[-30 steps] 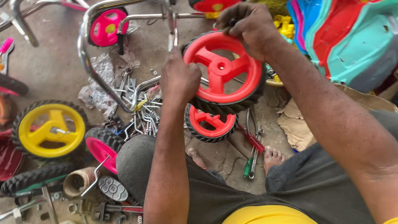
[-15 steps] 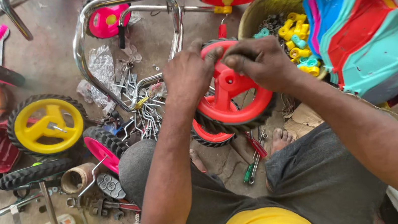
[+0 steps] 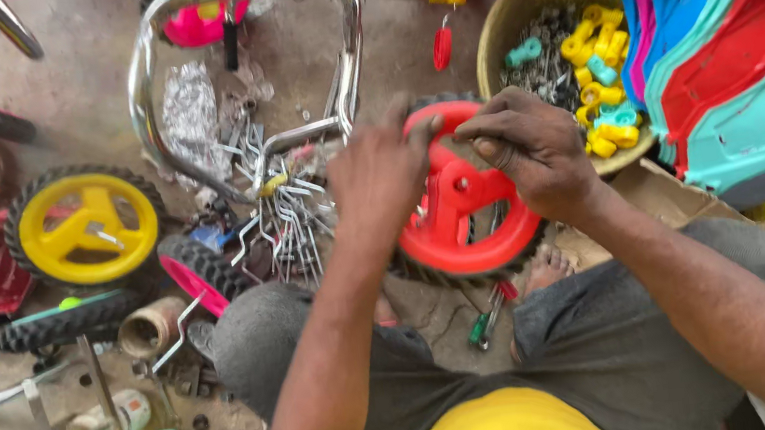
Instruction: The person assembles a child's tricycle by attaching a red wheel to the frame using a bolt and nut, then securing it with a yellow plastic cap. They then attach the handlebar assembly to the front fork of the tricycle frame.
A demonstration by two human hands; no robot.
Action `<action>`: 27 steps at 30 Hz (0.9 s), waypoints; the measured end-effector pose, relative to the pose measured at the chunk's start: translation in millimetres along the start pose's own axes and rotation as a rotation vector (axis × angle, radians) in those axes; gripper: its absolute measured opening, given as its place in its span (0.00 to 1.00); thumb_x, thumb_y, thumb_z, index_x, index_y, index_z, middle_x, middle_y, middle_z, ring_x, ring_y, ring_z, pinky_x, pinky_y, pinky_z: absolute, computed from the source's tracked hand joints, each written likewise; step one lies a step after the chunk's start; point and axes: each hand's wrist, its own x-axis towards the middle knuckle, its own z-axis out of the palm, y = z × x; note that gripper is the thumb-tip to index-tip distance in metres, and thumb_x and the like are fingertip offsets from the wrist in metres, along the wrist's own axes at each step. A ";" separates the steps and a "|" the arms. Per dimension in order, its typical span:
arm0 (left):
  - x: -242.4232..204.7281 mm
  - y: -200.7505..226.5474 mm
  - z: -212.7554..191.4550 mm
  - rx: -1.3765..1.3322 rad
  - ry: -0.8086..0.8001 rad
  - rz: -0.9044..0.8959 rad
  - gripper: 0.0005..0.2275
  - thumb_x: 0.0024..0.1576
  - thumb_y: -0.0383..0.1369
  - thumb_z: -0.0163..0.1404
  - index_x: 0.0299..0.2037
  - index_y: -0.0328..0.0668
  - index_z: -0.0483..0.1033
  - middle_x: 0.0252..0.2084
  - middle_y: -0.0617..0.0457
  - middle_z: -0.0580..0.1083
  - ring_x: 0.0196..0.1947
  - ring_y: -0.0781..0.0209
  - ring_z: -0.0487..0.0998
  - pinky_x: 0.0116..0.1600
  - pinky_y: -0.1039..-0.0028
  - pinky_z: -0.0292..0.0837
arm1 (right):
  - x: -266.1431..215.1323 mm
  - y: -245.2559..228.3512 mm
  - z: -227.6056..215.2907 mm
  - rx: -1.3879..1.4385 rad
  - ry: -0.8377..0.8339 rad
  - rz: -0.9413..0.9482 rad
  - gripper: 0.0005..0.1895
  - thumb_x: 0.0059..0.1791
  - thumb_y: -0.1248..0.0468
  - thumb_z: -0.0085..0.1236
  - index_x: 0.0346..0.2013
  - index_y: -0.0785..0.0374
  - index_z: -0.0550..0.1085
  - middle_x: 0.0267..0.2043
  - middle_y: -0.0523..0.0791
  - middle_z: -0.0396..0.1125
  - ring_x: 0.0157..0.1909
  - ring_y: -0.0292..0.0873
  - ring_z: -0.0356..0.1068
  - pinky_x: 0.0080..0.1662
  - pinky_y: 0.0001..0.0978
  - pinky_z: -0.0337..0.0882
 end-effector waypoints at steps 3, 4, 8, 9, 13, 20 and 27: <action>9.6 3.4 -2.0 -0.039 0.014 0.077 0.25 0.58 0.55 0.47 0.59 0.53 0.73 0.40 0.38 0.79 0.41 0.38 0.81 0.43 0.49 0.74 | -0.7 -8.3 -0.4 0.053 -0.038 0.098 0.11 0.45 0.71 0.64 0.42 0.68 0.76 0.37 0.48 0.70 0.35 0.46 0.71 0.40 0.36 0.70; 6.0 3.5 -1.9 -0.037 -0.006 0.053 0.25 0.58 0.55 0.47 0.59 0.53 0.73 0.40 0.38 0.79 0.42 0.38 0.81 0.43 0.49 0.74 | -5.4 -11.2 1.6 0.041 -0.062 0.022 0.11 0.45 0.71 0.65 0.41 0.67 0.76 0.37 0.48 0.71 0.37 0.46 0.72 0.41 0.36 0.71; -0.4 6.2 -8.4 -0.025 -0.024 -0.007 0.24 0.58 0.56 0.47 0.59 0.55 0.74 0.40 0.38 0.79 0.42 0.38 0.81 0.44 0.48 0.74 | -4.6 -7.2 6.6 -0.022 -0.098 -0.153 0.10 0.44 0.71 0.67 0.39 0.65 0.78 0.38 0.48 0.72 0.39 0.46 0.74 0.42 0.37 0.73; -2.0 7.4 -9.5 -0.021 -0.017 -0.008 0.24 0.58 0.56 0.47 0.59 0.56 0.74 0.40 0.38 0.79 0.42 0.38 0.81 0.44 0.48 0.74 | -4.4 -5.2 7.9 -0.043 -0.089 -0.160 0.10 0.44 0.71 0.68 0.39 0.65 0.78 0.37 0.48 0.72 0.39 0.45 0.74 0.41 0.37 0.73; -5.7 8.2 -8.3 -0.034 0.026 0.048 0.22 0.58 0.55 0.49 0.55 0.54 0.77 0.41 0.41 0.80 0.45 0.40 0.81 0.47 0.50 0.74 | -12.4 0.3 12.3 -0.082 -0.053 -0.238 0.11 0.43 0.70 0.71 0.38 0.65 0.79 0.38 0.47 0.73 0.39 0.45 0.75 0.41 0.36 0.74; -3.8 10.6 -11.2 -0.010 0.051 0.046 0.23 0.57 0.56 0.51 0.55 0.55 0.78 0.41 0.41 0.79 0.46 0.42 0.80 0.48 0.50 0.72 | -11.3 -11.0 14.3 -0.045 -0.038 -0.211 0.11 0.43 0.68 0.73 0.38 0.65 0.80 0.35 0.46 0.72 0.36 0.44 0.75 0.39 0.35 0.74; -4.2 8.7 -9.5 -0.007 0.001 0.035 0.21 0.59 0.55 0.50 0.54 0.54 0.80 0.42 0.43 0.81 0.47 0.43 0.80 0.51 0.51 0.73 | -15.8 -12.8 17.4 -0.101 -0.032 -0.219 0.09 0.44 0.70 0.72 0.37 0.65 0.79 0.36 0.46 0.71 0.35 0.46 0.75 0.37 0.35 0.74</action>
